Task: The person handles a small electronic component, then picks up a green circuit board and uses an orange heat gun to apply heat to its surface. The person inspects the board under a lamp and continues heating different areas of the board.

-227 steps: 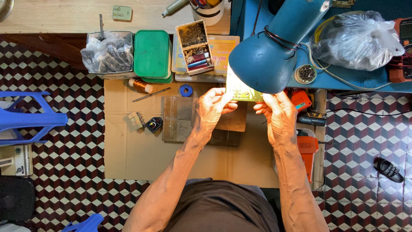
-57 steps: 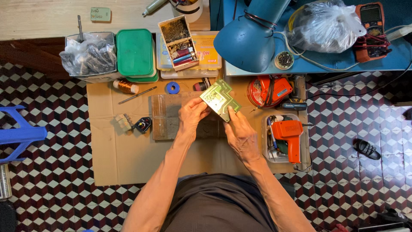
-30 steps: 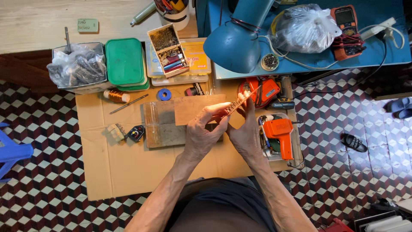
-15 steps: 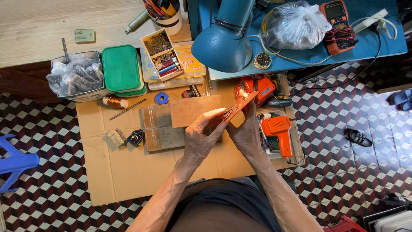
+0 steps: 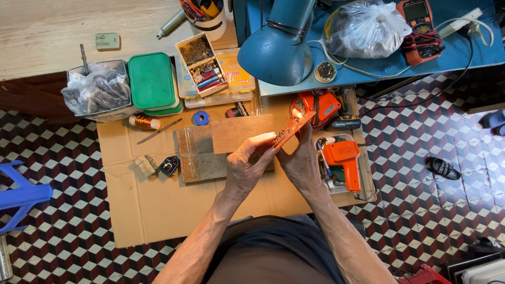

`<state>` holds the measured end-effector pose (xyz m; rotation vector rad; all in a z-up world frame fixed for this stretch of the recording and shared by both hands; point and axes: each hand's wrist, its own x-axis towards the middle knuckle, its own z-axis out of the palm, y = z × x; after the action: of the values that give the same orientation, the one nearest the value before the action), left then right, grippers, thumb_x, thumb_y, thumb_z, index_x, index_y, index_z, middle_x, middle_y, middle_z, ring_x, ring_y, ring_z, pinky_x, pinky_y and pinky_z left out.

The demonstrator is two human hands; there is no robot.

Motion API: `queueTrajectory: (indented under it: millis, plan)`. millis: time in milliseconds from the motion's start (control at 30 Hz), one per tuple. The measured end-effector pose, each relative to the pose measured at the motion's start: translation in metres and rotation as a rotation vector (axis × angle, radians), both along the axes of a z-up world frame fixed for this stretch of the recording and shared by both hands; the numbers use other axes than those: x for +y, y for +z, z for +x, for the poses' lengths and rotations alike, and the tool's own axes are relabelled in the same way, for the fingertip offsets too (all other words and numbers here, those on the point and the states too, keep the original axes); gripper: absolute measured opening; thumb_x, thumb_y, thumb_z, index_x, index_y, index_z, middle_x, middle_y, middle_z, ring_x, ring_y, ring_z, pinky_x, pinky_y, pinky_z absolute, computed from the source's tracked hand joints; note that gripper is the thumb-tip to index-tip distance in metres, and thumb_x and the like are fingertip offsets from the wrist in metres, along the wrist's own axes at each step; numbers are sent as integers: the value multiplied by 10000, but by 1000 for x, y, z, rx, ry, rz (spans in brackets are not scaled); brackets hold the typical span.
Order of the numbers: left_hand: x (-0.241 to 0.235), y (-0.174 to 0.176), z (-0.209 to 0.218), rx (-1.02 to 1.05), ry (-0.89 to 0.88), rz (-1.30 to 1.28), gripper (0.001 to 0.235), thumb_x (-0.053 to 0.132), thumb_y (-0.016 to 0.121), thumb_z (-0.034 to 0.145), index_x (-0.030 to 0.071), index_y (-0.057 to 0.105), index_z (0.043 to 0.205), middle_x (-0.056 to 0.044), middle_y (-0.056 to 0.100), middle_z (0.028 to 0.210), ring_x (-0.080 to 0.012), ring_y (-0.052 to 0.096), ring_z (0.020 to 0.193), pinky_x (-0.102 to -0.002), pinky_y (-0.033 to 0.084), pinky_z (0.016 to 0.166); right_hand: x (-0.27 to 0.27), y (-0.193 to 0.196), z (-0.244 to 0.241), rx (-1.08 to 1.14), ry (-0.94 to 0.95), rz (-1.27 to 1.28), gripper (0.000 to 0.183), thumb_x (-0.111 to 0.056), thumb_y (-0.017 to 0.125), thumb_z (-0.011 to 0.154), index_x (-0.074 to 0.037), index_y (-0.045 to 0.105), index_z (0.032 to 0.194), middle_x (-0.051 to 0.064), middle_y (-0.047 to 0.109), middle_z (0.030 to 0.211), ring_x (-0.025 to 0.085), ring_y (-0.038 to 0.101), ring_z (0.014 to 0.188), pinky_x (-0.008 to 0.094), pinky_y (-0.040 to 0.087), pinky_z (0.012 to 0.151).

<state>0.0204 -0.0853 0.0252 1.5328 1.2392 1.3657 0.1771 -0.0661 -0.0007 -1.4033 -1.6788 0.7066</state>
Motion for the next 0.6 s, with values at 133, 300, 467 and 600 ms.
queueTrajectory:
  millis: [133,300,467,600]
  plan:
    - [2,1,-3,3,-31,12,260,68,756,957,52,685,1207,-65,778,1088,-133,768,1006,-263,654,887,0,4,-1,-13,32,-22,826,-49,814,844,-34,298,1488,216,515,1330,371,623,1216,445,558,954]
    - [1,4,-6,-12,-47,6,251,66,746,963,48,677,1204,-71,772,1087,-140,766,1005,-272,645,885,0,6,-2,21,56,-16,840,-41,801,847,-35,288,1512,216,517,1338,369,630,1217,447,560,960]
    - [4,6,-11,-26,-106,-21,254,62,746,960,43,666,1201,-74,764,1092,-146,762,1010,-277,645,891,0,4,-3,-5,49,-4,824,-51,817,842,-44,301,1484,215,535,1317,371,637,1201,447,554,947]
    - [5,7,-15,-19,-126,-51,263,64,749,951,32,654,1194,-81,760,1094,-146,763,1007,-283,645,880,0,5,-2,-25,48,-28,823,-60,831,832,-43,310,1469,222,537,1307,370,637,1207,447,549,933]
